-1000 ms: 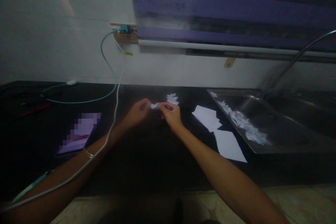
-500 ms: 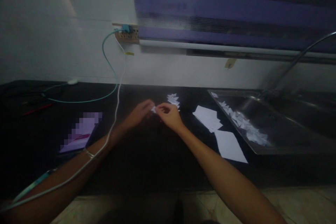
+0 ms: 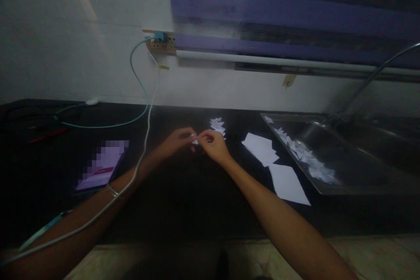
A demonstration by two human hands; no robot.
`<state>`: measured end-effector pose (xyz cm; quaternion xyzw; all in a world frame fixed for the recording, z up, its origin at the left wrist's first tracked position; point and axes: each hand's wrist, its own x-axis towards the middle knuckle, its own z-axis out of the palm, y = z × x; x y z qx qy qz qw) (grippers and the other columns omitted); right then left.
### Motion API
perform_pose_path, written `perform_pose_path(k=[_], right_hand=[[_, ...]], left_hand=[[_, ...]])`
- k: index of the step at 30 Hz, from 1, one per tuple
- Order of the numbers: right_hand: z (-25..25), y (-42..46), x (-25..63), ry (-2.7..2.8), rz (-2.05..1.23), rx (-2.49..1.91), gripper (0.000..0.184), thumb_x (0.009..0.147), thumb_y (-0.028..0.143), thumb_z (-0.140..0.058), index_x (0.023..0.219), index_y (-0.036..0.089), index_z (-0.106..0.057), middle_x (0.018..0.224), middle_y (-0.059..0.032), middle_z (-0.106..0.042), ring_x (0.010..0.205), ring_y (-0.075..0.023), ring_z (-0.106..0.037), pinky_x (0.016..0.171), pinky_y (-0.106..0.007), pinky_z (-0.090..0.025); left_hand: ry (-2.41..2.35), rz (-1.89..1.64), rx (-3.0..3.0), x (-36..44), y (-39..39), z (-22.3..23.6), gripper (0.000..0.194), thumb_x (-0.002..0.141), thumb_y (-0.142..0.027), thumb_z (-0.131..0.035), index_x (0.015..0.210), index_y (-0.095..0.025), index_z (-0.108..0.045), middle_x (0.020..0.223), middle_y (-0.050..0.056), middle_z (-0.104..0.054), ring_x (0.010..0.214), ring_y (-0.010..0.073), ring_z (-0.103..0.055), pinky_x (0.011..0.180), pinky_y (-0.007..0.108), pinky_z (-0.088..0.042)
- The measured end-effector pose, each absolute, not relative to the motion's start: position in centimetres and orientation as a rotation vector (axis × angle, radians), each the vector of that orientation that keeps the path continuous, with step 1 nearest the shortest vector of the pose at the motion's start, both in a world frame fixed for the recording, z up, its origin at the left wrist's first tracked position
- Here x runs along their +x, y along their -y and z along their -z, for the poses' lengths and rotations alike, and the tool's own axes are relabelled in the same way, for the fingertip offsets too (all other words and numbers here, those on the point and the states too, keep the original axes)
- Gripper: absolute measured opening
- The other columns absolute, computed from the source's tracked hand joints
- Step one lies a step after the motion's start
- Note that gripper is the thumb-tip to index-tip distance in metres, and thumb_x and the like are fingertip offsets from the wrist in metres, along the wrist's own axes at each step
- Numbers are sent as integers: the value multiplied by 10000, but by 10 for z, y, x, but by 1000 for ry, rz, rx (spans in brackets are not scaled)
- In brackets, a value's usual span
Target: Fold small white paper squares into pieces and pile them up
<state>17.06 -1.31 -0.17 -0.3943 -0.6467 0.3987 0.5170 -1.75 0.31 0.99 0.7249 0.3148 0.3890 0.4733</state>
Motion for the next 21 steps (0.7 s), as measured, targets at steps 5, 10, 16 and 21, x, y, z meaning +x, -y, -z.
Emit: perform_pose_path(k=[5, 10, 16, 21], right_hand=[[1, 12, 168, 1327, -964, -987, 144, 719, 317, -724, 726, 181, -678, 546, 33, -622, 414, -106, -544, 403, -230, -477], [4, 11, 165, 1178, -1006, -969, 207, 720, 368, -756, 768, 182, -679, 570, 13, -672, 448, -118, -582, 434, -234, -513], [5, 10, 167, 1160, -1011, -927, 224, 731, 384, -769, 774, 189, -668, 621, -11, -716, 494, -126, -632, 485, -242, -563], [7, 10, 169, 1167, -1019, -933, 211, 732, 371, -767, 767, 192, -661, 653, -22, -738, 524, -137, -661, 511, -248, -586]], left_hand=[[-868, -1065, 1715, -14, -3, -8, 349, 855, -494, -712, 873, -149, -664, 650, 21, -683, 470, 95, -562, 434, 190, -317], [-928, -1144, 1638, -7, -3, -7, 331, 858, -477, -705, 916, -153, -669, 640, 19, -692, 442, 90, -553, 415, 189, -329], [-974, -1164, 1548, -8, -4, -9, 280, 890, -424, -666, 920, -146, -666, 678, 14, -677, 486, 91, -617, 411, 174, -366], [-947, -1140, 1524, -10, -8, -6, 313, 876, -457, -698, 917, -150, -654, 721, 6, -679, 438, 74, -608, 379, 168, -323]])
